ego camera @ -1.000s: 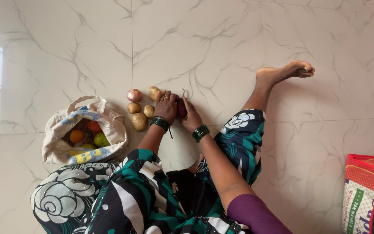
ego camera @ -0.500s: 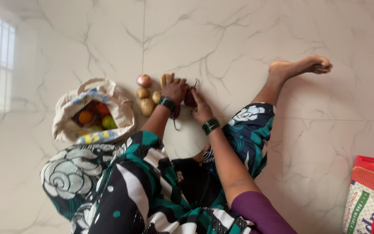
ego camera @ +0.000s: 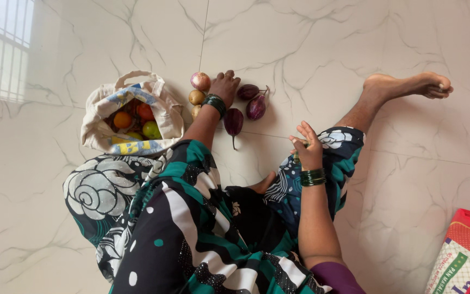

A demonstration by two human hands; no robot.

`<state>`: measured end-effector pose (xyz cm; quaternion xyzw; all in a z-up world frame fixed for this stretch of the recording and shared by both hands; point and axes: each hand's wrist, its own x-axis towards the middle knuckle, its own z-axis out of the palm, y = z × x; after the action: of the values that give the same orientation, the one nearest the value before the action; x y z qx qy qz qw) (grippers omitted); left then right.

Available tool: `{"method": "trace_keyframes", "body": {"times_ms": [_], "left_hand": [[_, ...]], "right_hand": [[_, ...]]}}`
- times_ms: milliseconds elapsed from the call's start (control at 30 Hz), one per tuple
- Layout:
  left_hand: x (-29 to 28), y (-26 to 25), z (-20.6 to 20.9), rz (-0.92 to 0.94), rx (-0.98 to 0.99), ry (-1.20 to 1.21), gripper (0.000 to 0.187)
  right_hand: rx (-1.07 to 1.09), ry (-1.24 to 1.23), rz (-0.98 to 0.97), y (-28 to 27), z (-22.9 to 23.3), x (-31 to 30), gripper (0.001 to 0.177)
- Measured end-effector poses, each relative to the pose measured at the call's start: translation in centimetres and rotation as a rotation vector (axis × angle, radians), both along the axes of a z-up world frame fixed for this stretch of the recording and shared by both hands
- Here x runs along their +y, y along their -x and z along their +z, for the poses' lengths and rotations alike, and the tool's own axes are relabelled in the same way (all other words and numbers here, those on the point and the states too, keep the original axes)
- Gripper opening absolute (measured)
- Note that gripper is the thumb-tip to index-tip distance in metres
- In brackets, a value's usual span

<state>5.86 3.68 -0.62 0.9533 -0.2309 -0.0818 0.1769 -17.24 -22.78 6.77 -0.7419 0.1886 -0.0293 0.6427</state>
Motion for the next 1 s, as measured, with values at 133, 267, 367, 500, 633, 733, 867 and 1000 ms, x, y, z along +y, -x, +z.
{"method": "trace_keyframes", "body": {"times_ms": [133,267,367,500,633,733,867,1000], "left_hand": [[1.7,-1.1,-0.2,0.018,0.111,-0.106,0.031],[2.4,-1.4,-1.7,-0.007,-0.053,-0.150,0.043],[1.3,-0.9,-0.9,0.007,-0.053,-0.093,0.050],[-1.3,4.2,2.9,-0.097,-0.131,0.249,0.086],[-2.1,11.7,5.5,0.041,-0.001,0.283,0.092],[-1.7,14.5,3.3,0.083,-0.098,0.249,0.088],[-1.5,14.8,-2.2,0.082,-0.316,0.113,0.079],[-1.9,12.4,-3.3,0.027,-0.305,0.358,0.075]], "right_hand": [[-0.003,-0.029,-0.035,-0.7,-0.9,-0.3,0.066],[0.009,0.000,-0.036,-1.7,-0.9,0.2,0.064],[0.023,0.008,-0.029,-1.7,-1.3,0.2,0.063],[0.043,0.004,-0.021,-1.6,-2.0,-0.1,0.063],[0.042,0.004,0.012,-1.8,-2.3,-0.2,0.062],[0.048,-0.015,0.012,-2.0,-2.4,-0.2,0.062],[0.040,-0.022,0.005,-1.8,-2.3,-0.3,0.062],[0.029,-0.012,0.015,-1.7,-2.5,-0.3,0.061]]}}
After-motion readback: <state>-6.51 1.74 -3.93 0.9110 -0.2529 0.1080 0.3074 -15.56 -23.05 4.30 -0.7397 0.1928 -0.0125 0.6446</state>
